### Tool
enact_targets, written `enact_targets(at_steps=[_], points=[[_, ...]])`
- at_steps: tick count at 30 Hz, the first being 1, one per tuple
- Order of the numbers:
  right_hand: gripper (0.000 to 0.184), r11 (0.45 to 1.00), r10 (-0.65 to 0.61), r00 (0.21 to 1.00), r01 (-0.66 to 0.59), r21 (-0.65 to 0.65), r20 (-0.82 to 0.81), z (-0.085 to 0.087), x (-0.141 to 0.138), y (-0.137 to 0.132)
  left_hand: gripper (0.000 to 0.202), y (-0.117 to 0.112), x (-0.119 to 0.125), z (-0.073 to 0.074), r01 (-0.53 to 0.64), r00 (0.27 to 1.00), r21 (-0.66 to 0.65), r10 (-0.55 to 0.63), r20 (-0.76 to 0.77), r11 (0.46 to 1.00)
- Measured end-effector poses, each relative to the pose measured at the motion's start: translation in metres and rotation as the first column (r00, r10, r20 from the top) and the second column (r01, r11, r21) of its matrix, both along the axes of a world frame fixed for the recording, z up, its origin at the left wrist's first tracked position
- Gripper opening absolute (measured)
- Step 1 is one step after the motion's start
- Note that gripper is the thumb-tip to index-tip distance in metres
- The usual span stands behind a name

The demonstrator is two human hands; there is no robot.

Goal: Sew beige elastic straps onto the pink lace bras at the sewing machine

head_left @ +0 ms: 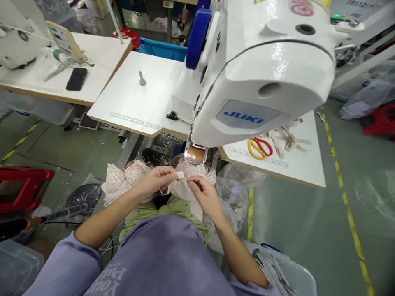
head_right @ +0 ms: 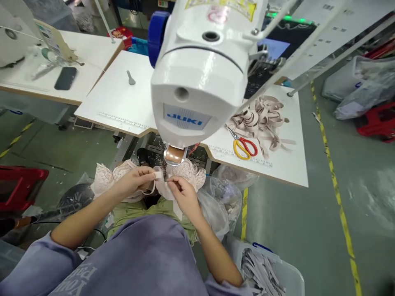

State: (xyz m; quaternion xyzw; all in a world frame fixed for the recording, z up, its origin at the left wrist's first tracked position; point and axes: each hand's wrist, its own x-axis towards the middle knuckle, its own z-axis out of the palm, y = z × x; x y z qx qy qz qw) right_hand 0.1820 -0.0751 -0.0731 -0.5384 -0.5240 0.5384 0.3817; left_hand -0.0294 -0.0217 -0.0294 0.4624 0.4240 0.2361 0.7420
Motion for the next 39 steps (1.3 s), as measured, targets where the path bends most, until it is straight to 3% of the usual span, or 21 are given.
enact_targets(at_steps=[4, 9, 14, 21, 25, 28, 32, 34, 36, 37, 38, 39], points=[[0.034, 0.997, 0.075, 0.997, -0.076, -0.009, -0.014, 0.020, 0.004, 0.010, 0.038, -0.008, 0.009, 0.009, 0.188, 0.973, 0.219, -0.151, -0.173, 0.957], [0.027, 0.987, 0.158, 0.986, -0.157, -0.021, 0.061, 0.028, 0.009, 0.010, 0.038, -0.008, 0.012, 0.015, 0.297, 0.910, 0.371, -0.143, -0.389, 0.880], [0.018, 0.984, 0.179, 0.976, -0.179, -0.014, 0.123, 0.030, 0.010, 0.009, 0.040, -0.011, 0.013, 0.015, 0.364, 0.879, 0.364, -0.188, -0.438, 0.857], [0.029, 0.969, 0.171, 0.983, -0.179, -0.170, -0.062, 0.033, 0.010, 0.003, 0.035, -0.006, 0.013, 0.010, 0.387, 0.906, 0.304, -0.299, -0.298, 0.871], [0.036, 0.962, 0.186, 0.978, -0.202, -0.183, -0.099, 0.031, 0.015, 0.004, 0.037, -0.004, 0.015, 0.011, 0.411, 0.900, 0.301, -0.330, -0.285, 0.861], [0.038, 0.969, 0.193, 0.981, -0.193, -0.157, -0.016, 0.034, 0.017, 0.007, 0.039, 0.000, 0.019, 0.015, 0.443, 0.874, 0.334, -0.318, -0.368, 0.832], [0.028, 0.972, 0.221, 0.968, -0.208, -0.107, 0.122, 0.030, 0.017, 0.012, 0.033, 0.006, 0.019, 0.014, 0.535, 0.777, 0.405, -0.244, -0.581, 0.741], [0.024, 0.988, 0.137, 0.982, -0.126, -0.091, 0.128, 0.019, 0.016, 0.015, 0.021, 0.004, 0.016, 0.005, 0.424, 0.799, 0.529, -0.028, -0.601, 0.735], [0.023, 0.993, -0.090, 0.992, 0.096, -0.071, 0.088, 0.006, 0.013, 0.016, 0.025, -0.007, 0.014, -0.010, 0.169, 0.860, 0.604, 0.183, -0.476, 0.779], [0.022, 0.973, -0.219, 0.974, 0.222, -0.058, 0.063, 0.000, 0.009, 0.015, 0.029, -0.015, 0.014, -0.019, 0.037, 0.896, 0.559, 0.220, -0.386, 0.829], [0.022, 0.945, -0.323, 0.945, 0.325, -0.044, 0.045, -0.005, 0.003, 0.013, 0.031, -0.023, 0.016, -0.030, -0.043, 0.940, 0.435, 0.184, -0.287, 0.899], [0.022, 0.918, -0.395, 0.918, 0.396, -0.023, 0.036, -0.009, -0.004, 0.010, 0.036, -0.033, 0.019, -0.040, -0.053, 0.981, 0.257, 0.099, -0.169, 0.965]])
